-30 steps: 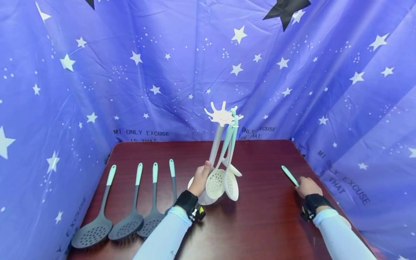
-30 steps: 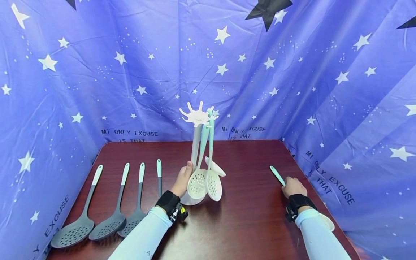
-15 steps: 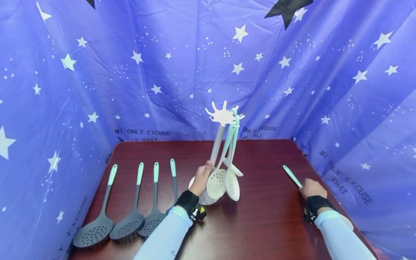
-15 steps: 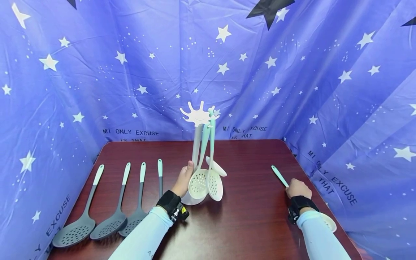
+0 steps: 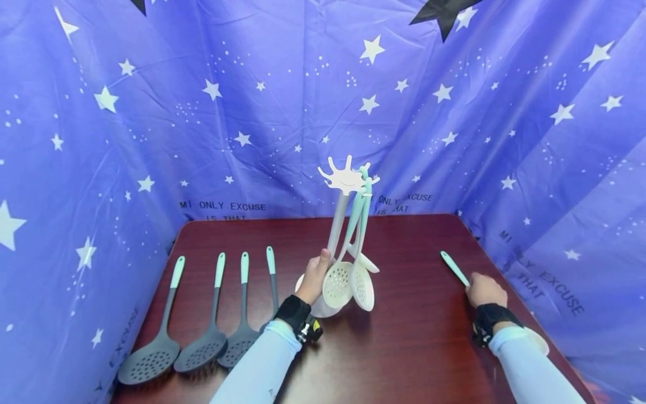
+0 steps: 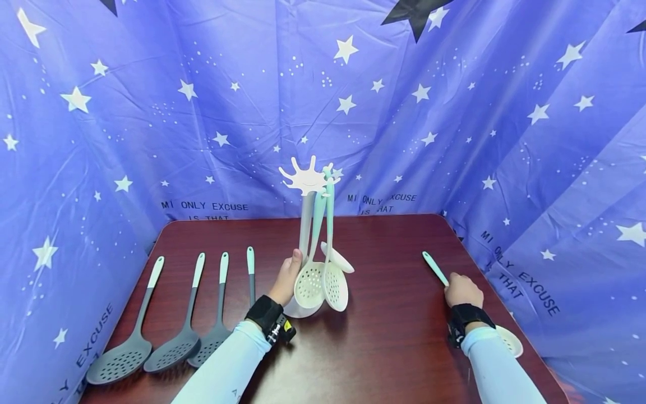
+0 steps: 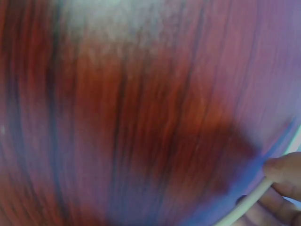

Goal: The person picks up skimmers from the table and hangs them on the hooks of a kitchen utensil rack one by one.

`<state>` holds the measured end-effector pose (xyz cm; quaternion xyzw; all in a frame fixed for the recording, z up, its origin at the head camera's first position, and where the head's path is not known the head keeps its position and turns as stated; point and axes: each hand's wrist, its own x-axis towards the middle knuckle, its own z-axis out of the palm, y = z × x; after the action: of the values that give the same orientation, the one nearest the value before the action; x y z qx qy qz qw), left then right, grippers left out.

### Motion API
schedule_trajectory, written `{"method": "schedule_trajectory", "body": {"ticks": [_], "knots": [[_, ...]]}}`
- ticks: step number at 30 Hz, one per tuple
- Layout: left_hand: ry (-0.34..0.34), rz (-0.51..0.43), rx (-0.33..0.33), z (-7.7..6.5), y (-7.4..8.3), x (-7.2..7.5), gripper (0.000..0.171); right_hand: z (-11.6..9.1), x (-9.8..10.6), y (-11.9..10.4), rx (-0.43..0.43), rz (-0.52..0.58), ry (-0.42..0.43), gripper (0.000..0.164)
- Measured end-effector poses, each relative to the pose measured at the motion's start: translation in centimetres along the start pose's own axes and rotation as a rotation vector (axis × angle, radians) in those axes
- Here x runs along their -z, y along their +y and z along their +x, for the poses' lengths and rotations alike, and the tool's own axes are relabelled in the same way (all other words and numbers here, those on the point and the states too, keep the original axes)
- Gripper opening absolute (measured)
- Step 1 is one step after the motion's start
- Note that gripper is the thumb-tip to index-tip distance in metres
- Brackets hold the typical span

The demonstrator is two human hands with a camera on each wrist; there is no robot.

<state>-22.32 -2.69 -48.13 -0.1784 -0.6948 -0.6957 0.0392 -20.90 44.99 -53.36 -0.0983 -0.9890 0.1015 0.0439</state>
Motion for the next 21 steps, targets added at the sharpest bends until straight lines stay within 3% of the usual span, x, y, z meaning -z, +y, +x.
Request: {"method": "schedule_trajectory", "body": {"ticks": [5, 12, 21], "knots": [[0.002, 0.002, -0.003, -0.2, 0.8, 0.1, 0.089, 0.3, -0.4, -1.5, 0.084, 0.031, 0.138, 0.01], [-0.014, 0.008, -0.015, -0.1, 0.5, 0.0, 0.089, 1.2, -0.5, -4.2, 0.166, 0.072, 0.234, 0.009], [-0.005, 0.014, -0.021, -0.1, 0.4, 0.0, 0.087, 2.0, 0.3, -9.3, 0.267, 0.161, 0.362, 0.006]]}}
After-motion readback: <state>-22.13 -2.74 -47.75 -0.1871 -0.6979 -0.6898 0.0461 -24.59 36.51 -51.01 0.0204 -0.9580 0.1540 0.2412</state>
